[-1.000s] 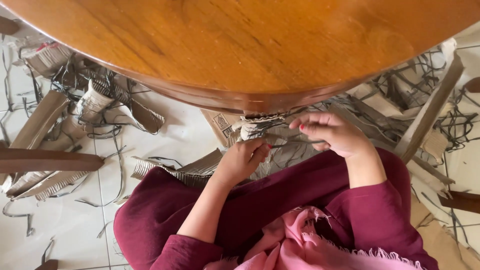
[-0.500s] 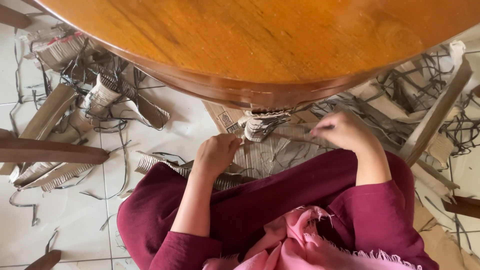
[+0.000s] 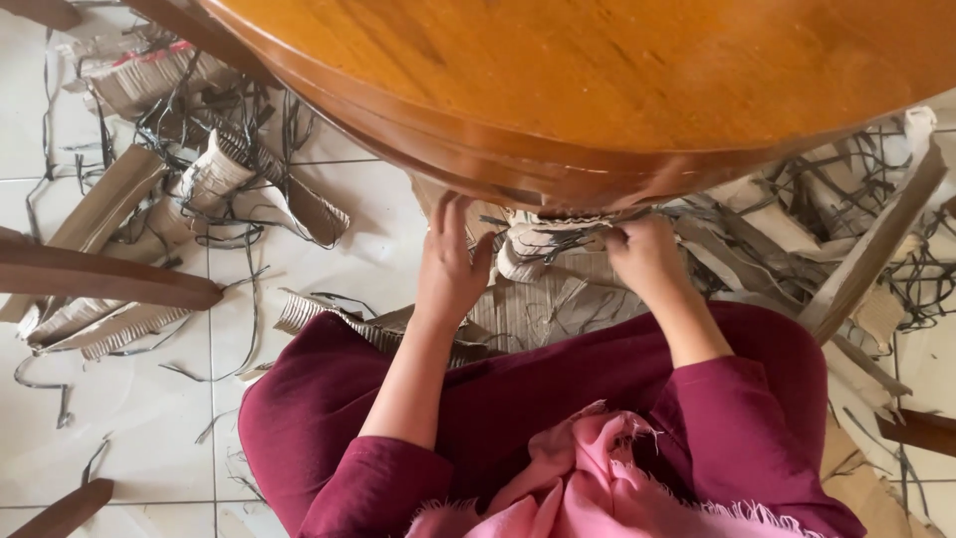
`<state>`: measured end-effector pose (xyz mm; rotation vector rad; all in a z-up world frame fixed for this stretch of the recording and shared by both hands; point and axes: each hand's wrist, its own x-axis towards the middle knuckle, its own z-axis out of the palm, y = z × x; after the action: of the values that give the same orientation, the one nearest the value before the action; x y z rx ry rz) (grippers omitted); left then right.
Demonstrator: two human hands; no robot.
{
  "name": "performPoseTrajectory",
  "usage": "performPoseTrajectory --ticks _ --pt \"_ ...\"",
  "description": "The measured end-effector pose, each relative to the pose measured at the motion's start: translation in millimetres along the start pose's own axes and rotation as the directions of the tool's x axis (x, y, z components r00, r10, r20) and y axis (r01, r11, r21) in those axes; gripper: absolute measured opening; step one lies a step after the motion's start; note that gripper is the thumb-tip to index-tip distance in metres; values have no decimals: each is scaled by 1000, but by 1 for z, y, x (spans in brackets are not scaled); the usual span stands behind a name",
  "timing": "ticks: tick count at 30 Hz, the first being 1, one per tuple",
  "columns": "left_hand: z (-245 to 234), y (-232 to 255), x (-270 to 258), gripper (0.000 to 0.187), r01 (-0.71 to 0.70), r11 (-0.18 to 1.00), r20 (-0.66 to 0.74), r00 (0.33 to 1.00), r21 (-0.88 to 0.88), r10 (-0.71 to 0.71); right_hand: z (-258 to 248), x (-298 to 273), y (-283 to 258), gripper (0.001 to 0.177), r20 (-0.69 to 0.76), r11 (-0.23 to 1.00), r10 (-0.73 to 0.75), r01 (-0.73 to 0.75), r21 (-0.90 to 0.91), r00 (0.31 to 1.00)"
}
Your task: Wrapping a wooden table leg with corrugated cardboard and securing it with string.
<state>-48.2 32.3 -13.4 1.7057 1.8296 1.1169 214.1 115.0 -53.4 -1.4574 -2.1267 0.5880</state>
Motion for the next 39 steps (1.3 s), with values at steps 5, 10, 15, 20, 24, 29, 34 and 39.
performPoseTrajectory --ticks 5,10,15,20,24,29,34,39 --pt "4 4 -2 61 -133 991 92 987 -28 135 57 0 34 14 59 984 -92 100 -145 994" --pt "30 -38 -15 33 47 999 262 964 7 -47 65 2 17 24 178 976 151 -118 -186 972" --pt "42 -55 -15 24 131 991 157 980 -30 -125 46 0 -14 19 166 993 106 -95 -72 980" --pt "26 -53 -17 15 247 969 127 962 -13 -243 37 -6 -22 14 168 998 58 -50 -50 984" --pt "12 -52 -26 10 322 943 138 934 80 -330 23 -12 -31 14 174 1000 -14 18 -17 985" --pt "-10 -21 -47 9 350 936 179 919 45 -352 -14 -28 -73 16 236 997 1 -19 73 972" --pt "-21 1 -56 11 -111 993 262 960 27 100 -29 -37 -87 18 319 995 42 -69 73 947" --pt "-31 25 -51 10 -245 964 203 943 -108 262 -24 -40 -89 17 379 997 11 -38 65 925"
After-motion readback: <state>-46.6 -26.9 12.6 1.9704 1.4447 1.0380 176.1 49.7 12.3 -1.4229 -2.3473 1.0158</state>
